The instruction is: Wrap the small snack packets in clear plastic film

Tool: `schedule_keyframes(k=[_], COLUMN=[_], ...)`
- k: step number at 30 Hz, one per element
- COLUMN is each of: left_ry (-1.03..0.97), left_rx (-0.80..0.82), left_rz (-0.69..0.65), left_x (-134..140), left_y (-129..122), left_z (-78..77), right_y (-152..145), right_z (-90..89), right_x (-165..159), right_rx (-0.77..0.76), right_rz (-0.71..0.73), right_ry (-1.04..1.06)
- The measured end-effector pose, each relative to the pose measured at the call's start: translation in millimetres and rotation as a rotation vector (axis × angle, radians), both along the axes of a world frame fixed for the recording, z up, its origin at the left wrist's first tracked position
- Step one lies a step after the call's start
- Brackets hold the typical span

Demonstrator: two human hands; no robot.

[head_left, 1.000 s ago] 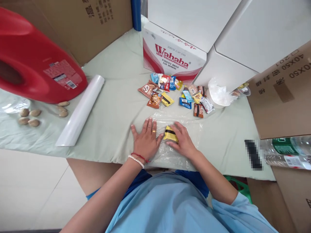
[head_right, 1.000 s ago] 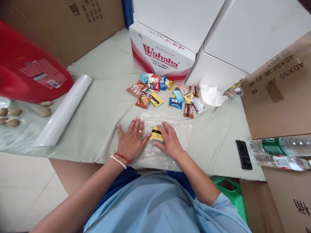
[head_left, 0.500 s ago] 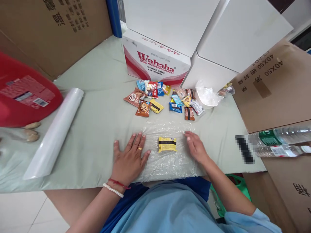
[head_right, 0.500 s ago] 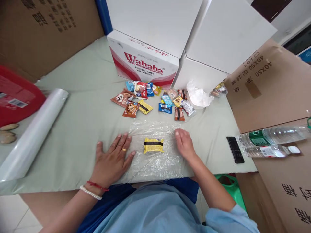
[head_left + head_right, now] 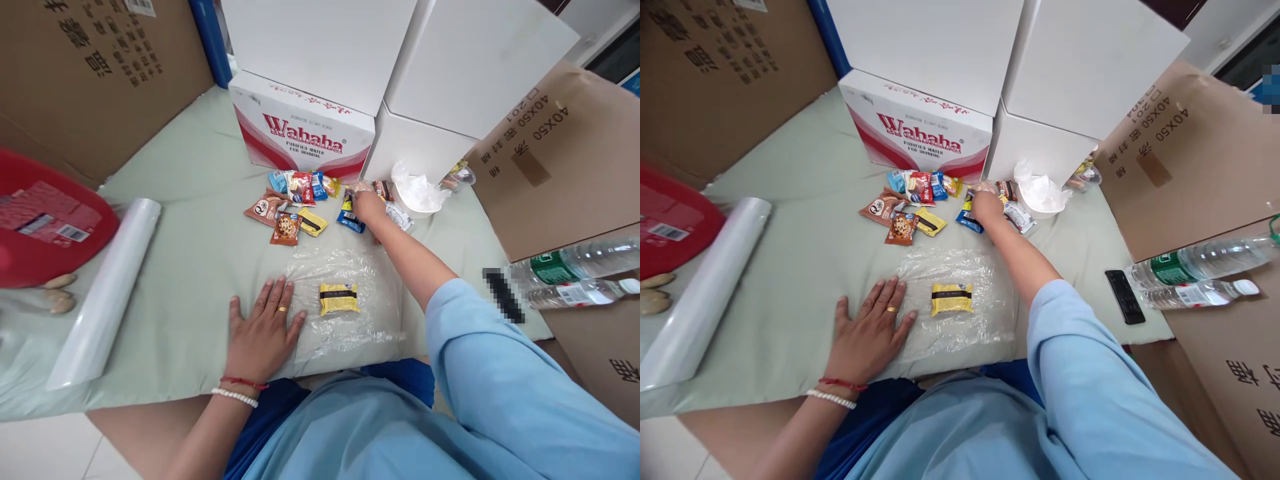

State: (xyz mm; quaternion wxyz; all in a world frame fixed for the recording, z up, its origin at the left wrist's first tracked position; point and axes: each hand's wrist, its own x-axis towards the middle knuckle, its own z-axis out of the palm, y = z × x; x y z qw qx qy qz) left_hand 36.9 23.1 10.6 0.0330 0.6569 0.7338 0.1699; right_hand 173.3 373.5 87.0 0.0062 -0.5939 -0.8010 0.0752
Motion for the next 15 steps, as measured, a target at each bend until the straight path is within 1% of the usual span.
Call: schedule_keyframes(k=[2,4,6,8,9,11,13,15], left_ry=[-0.009,-0.017,-0.021,-0.023,-0.023,-0.020,-0.012,-0.001], left_rx=[-0.008,-0.017,-0.031,-0.046,-0.054,-0.072,-0.088,-0.096], left_rz=[0.004,0.006,0.000,-0.007,-0.012,-0.013,-0.009,-0.002], left_x=[1,2,3,3,4,4,4,5], left_y=[0,-1,-1,-2,-2,-2,-2,-2], left_z=[1.1,2.2,3.4,4.6,5.2,6.2,6.8,6.9], right_y=[-6,-21,-47,-81,-99,-136,-171,-200], right_z=[2.4,4.4,5.2,5.1,4.8,2.8,-2.4,-11.2], right_x=[15,36,58,77,83,90,92,91], right_rx=[0.092,0.145,0.099,0.042,0.042,0.092,0.163,0.196], right_rz=[0.027,0.087,0.174,0.292,0.364,0.497,0.594,0.694], right_ry=[0.141,0.379,0.600,0.708,0.718,0.674,0.554,0.396])
